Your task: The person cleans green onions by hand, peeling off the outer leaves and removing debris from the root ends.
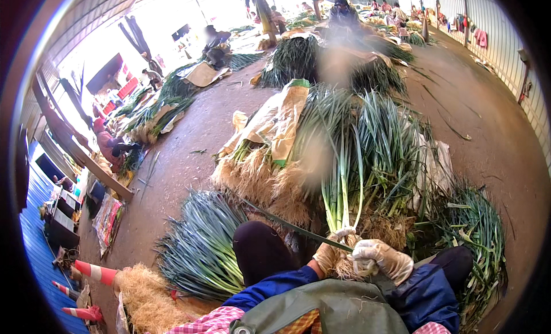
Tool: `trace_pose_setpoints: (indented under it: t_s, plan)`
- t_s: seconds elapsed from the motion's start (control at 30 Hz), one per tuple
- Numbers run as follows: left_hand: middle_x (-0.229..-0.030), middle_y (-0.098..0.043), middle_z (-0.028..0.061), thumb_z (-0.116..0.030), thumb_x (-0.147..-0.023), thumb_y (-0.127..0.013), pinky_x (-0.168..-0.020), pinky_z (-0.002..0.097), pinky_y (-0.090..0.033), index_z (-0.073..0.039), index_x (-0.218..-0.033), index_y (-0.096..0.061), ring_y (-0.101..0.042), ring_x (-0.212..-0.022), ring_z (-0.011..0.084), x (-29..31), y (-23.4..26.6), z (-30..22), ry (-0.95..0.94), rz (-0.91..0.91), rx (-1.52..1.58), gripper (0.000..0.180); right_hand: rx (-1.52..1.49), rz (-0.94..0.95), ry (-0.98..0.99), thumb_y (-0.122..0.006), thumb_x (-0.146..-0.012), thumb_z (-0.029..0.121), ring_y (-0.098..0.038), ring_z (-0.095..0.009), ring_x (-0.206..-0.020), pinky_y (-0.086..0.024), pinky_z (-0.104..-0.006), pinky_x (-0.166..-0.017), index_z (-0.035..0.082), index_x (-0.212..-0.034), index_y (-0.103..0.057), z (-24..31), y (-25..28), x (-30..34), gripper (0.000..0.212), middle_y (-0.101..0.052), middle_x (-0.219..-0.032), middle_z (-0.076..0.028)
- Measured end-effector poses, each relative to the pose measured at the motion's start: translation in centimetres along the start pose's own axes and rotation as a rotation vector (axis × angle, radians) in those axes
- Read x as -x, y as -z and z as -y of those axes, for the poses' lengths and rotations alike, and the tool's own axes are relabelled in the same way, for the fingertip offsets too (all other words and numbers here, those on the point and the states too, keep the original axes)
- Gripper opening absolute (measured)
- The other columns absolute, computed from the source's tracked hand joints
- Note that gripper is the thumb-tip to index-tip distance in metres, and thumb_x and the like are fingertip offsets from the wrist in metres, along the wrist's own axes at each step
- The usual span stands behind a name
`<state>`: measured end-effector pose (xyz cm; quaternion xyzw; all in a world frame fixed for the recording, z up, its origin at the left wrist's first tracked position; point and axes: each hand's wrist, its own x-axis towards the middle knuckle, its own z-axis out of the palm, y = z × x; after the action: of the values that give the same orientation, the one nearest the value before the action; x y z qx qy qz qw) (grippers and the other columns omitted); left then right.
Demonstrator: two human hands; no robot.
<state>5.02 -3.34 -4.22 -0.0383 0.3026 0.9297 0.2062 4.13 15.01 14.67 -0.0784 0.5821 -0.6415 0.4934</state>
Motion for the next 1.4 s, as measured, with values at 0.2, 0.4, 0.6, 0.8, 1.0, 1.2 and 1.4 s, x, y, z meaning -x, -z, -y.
trace_pose_setpoints:
  t_s: [0.2, 0.4, 0.6, 0.8, 1.0, 1.2, 1.4]
  plan:
    - [-0.095, -0.064, 0.0138, -0.014, -0.091, -0.051, -0.071, 0.0356, -0.056, 0.000, -0.117, -0.054, -0.064, -0.079, 0.0205, 3.5, -5.6, -5.3, 0.111, -0.021, 0.270, 0.029, 0.676, -0.329, 0.799, -0.052, -0.091, 0.030, -0.059, -0.027, -0.081, -0.047, -0.0388, -0.079, 0.003, -0.085, -0.061, 5.7, 8.4, 10.5, 0.028, -0.064, -0.087, -0.014]
    - [-0.094, -0.066, 0.0155, -0.011, -0.093, -0.051, -0.065, 0.0304, -0.057, 0.000, -0.113, -0.058, -0.067, -0.078, 0.0222, 2.3, -7.3, -4.5, 0.060, -0.137, 0.083, 0.023, 1.617, -1.185, -0.149, -0.060, -0.083, 0.025, -0.062, -0.029, -0.090, -0.048, -0.0376, -0.079, 0.001, -0.091, -0.062, 3.2, 19.9, 14.8, 0.025, -0.065, -0.099, -0.013]
    - [-0.089, -0.067, 0.0146, -0.015, -0.090, -0.057, -0.070, 0.0338, -0.056, -0.001, -0.104, -0.061, -0.066, -0.078, 0.0238, 2.4, -7.7, -4.1, 0.130, -0.218, 0.139, 0.020, 0.282, -0.312, 0.111, -0.058, -0.089, 0.041, -0.061, -0.017, -0.087, -0.049, -0.0290, -0.077, 0.005, -0.103, -0.060, 0.8, 12.1, -2.2, 0.039, -0.064, -0.097, -0.007]
    - [-0.093, -0.067, 0.0149, -0.013, -0.091, -0.054, -0.073, 0.0348, -0.056, 0.002, -0.105, -0.062, -0.066, -0.080, 0.0236, 3.0, -8.2, -4.7, 0.213, -0.274, 0.048, 0.022, -0.354, -0.248, 0.296, -0.062, -0.087, 0.028, -0.054, -0.016, -0.052, -0.043, -0.0311, -0.043, 0.006, -0.091, -0.064, -4.0, 6.3, -12.1, 0.023, -0.059, -0.066, -0.007]
    - [-0.095, -0.067, 0.0082, -0.016, -0.090, -0.056, -0.077, 0.0284, -0.052, 0.001, -0.102, -0.065, -0.064, -0.084, 0.0166, 4.2, -6.6, -5.4, 0.103, -0.232, -0.232, 0.023, -0.024, -0.394, -0.054, -0.072, -0.078, 0.042, -0.048, -0.019, -0.054, -0.039, -0.0348, -0.045, 0.006, -0.095, -0.063, 0.6, 4.4, -10.1, 0.041, -0.052, -0.066, -0.005]
    - [-0.077, -0.064, 0.0030, -0.009, -0.082, -0.065, -0.063, 0.0251, -0.048, -0.002, -0.096, -0.066, -0.060, -0.066, 0.0130, 2.1, -8.4, -4.2, 0.051, -0.273, -0.256, 0.015, 0.208, -0.266, 0.095, -0.072, -0.079, 0.030, -0.056, -0.018, -0.058, -0.044, -0.0352, -0.051, 0.006, -0.089, -0.067, -4.1, 7.6, -12.1, 0.027, -0.060, -0.068, -0.003]
    - [-0.083, -0.066, 0.0170, -0.021, -0.089, -0.056, -0.065, 0.0323, -0.052, 0.002, -0.104, -0.062, -0.064, -0.073, 0.0247, 2.3, -6.8, -4.8, 0.139, -0.279, -0.165, 0.028, 0.003, -0.242, 0.200, -0.060, -0.086, 0.022, -0.051, -0.008, -0.054, -0.043, -0.0235, -0.048, 0.007, -0.097, -0.070, -0.6, 9.4, -8.5, 0.021, -0.064, -0.072, 0.000]
